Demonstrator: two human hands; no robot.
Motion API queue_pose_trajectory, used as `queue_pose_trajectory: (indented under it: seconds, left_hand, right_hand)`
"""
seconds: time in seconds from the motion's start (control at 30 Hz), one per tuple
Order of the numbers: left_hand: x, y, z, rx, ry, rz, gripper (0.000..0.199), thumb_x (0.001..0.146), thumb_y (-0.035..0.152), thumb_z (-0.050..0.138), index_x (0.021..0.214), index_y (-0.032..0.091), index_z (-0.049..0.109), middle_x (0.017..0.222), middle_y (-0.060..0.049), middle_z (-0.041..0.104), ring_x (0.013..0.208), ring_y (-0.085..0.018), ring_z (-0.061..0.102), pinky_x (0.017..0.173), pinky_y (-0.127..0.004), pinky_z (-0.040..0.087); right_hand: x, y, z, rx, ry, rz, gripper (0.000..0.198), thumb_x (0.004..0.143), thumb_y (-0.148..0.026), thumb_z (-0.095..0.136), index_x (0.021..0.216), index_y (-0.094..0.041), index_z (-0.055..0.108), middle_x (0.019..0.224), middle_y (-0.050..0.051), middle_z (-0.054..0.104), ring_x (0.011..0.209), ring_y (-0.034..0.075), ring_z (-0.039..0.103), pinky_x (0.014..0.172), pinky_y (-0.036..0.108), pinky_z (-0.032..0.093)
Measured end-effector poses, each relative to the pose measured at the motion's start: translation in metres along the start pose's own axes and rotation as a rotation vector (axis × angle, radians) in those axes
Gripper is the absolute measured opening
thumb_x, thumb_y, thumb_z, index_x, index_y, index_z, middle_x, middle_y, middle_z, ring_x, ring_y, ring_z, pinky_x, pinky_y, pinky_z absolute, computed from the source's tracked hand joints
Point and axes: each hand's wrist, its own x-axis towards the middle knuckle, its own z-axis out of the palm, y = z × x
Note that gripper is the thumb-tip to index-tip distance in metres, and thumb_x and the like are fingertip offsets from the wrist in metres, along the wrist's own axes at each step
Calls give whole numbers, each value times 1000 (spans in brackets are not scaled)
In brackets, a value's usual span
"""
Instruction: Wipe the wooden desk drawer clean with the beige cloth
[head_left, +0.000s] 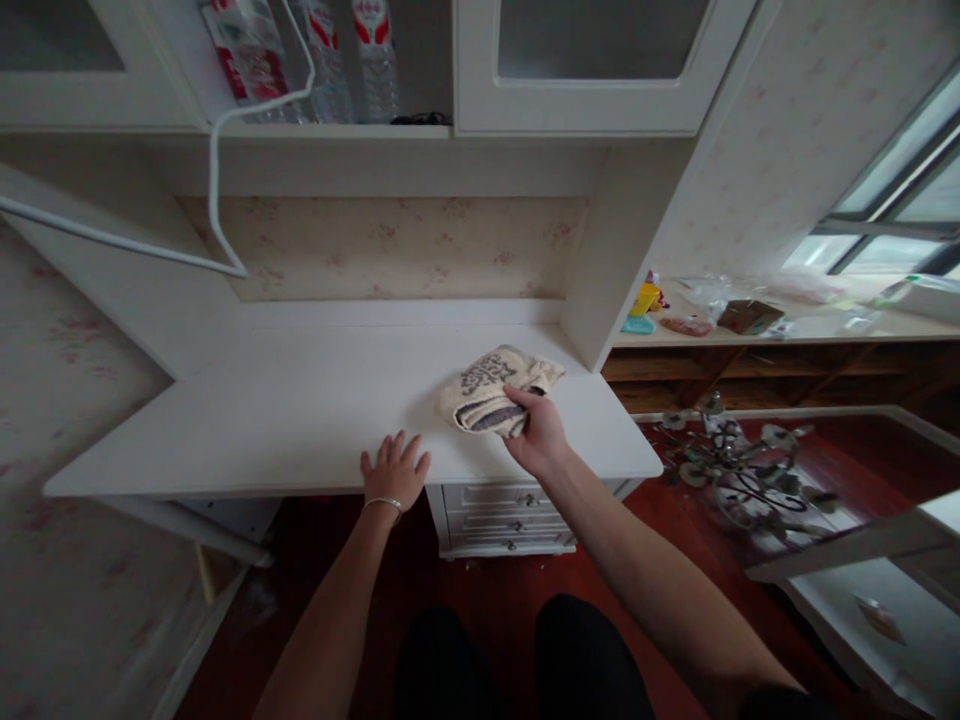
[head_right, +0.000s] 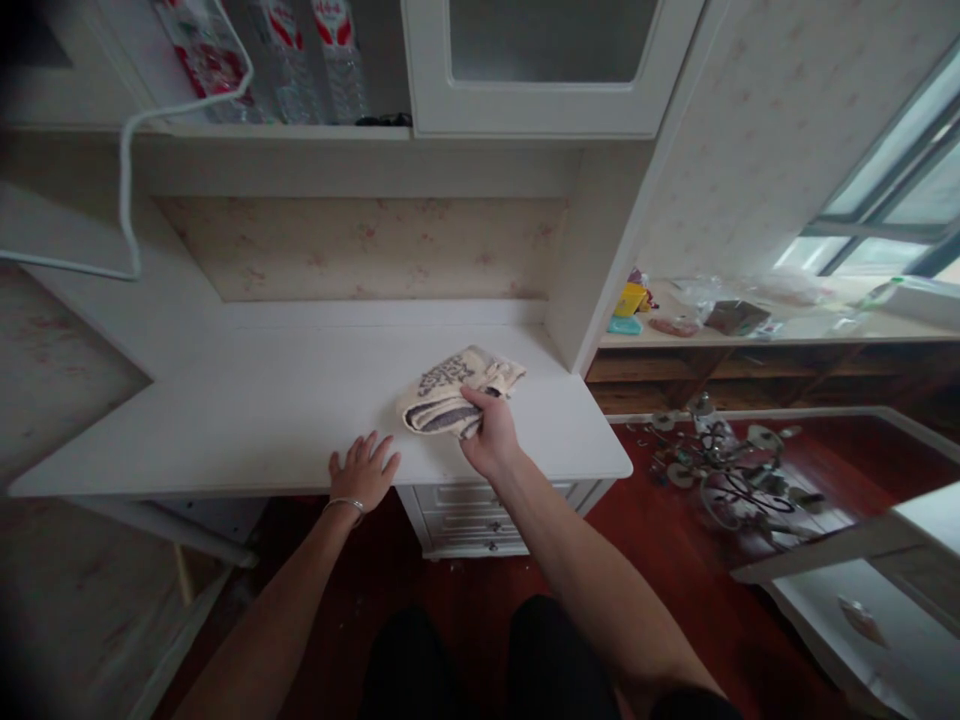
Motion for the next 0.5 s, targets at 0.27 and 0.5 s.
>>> queue_pose_trajectory:
  seconds: [0.27, 0.5]
  left_hand:
    - [-1, 2, -3, 5, 35, 6, 53, 89, 56, 22, 137, 38, 39, 151, -1, 28, 138, -28, 22, 106, -64, 9]
    - [0, 1, -1, 9, 42, 15, 54, 89, 56, 20, 138, 38, 37, 151, 0, 27, 138, -28, 21, 105, -65, 10]
  right_hand:
    - [84, 75, 14, -125, 68, 207, 14, 91, -19, 42, 95, -18, 55, 82, 1, 64, 69, 11, 60, 66, 26, 54]
    - [75, 102, -30, -248, 113, 321, 10, 89, -20, 48, 97, -21, 53, 86, -1, 61, 69, 9, 54, 68, 28, 53]
